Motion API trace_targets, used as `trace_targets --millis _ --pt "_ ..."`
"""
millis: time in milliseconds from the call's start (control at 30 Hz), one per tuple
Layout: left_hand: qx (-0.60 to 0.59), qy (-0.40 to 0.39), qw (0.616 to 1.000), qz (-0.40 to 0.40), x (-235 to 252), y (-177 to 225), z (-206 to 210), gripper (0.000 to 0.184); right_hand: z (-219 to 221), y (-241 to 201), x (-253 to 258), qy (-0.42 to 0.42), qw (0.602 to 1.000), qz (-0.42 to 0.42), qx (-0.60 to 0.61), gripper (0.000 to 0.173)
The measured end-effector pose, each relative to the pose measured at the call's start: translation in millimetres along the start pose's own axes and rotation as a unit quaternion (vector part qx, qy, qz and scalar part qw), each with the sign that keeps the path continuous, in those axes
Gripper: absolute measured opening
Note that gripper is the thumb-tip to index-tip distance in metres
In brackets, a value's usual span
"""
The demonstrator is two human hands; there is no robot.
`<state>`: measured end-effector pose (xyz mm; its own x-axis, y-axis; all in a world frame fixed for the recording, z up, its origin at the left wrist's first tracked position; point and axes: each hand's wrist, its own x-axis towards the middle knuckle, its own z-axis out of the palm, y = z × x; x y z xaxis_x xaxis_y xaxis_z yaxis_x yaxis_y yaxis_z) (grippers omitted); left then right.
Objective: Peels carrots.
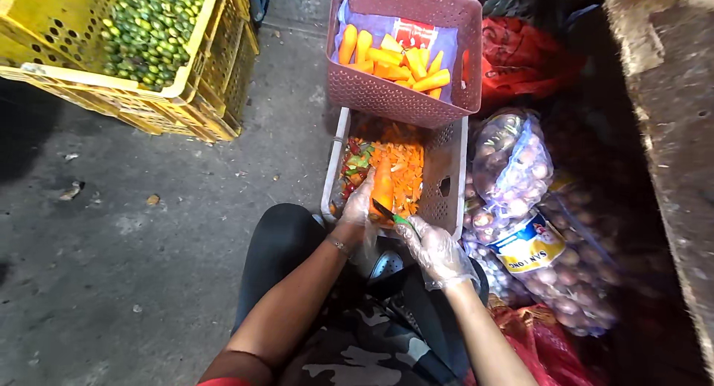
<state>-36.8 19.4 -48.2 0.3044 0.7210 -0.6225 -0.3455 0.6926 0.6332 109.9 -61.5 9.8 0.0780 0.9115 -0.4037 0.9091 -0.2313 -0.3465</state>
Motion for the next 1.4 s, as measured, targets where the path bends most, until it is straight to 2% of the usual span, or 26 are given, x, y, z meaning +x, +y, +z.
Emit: trace_targets --millis 133,233,300,400,533,667,800,1000,1100,1233,1300,1400 --pt "0.046 -0.010 0.999 0.015 4.5 -6.0 -7.5 0.051 -2.5 2.8 25.9 -0.011 0.999 0.047 0.002 0.057" --pt "0.006 -0.047 0.999 -0.016 -4.3 -3.2 -4.9 0.047 0.8 44.7 67.8 -0.019 0.991 0.121 0.048 0.057" --pt "-0.018 -0.061 0.998 -0.015 -1.9 2.4 -4.8 0.046 -1.0 60.9 76.6 0.002 0.987 0.146 0.063 0.058" --pt "-0.037 -0.032 0.999 0.000 2.7 3.4 -7.5 0.048 -14.4 44.8 49.6 0.030 0.991 0.098 0.090 0.054" --pt "-0.005 -0.018 1.000 0.011 3.8 -0.8 -1.5 0.047 -14.4 14.6 11.8 -0.015 0.997 -0.003 0.078 0.052" --pt "-0.003 -0.002 1.000 0.004 3.8 -2.3 0.7 0.049 -7.7 7.0 2.5 -0.035 0.999 -0.009 0.035 0.057" --pt "-0.005 0.009 1.000 0.009 4.2 -2.1 -0.4 0.047 -5.2 2.9 9.0 -0.038 0.999 0.018 -0.024 0.061" --pt "0.023 0.011 1.000 0.007 9.6 -8.3 -4.0 0.048 -9.1 5.0 45.5 -0.060 0.996 0.066 0.008 0.058" --pt "-0.002 -0.014 1.000 -0.019 0.9 -3.2 -0.8 0.048 -5.8 24.8 70.7 -0.029 0.992 0.110 0.046 0.058" --pt "0.025 -0.053 0.998 0.003 -2.2 -0.6 -2.8 0.045 -17.0 53.2 82.6 -0.032 0.978 0.200 0.055 0.061" --pt "0.029 -0.047 0.998 0.020 2.4 -2.3 -5.1 0.046 -24.0 48.7 66.9 -0.002 0.983 0.174 0.049 0.061" --pt "0.032 -0.020 0.999 0.027 5.8 -1.1 -1.9 0.045 -24.9 25.9 37.8 -0.006 0.996 0.065 0.061 0.056"
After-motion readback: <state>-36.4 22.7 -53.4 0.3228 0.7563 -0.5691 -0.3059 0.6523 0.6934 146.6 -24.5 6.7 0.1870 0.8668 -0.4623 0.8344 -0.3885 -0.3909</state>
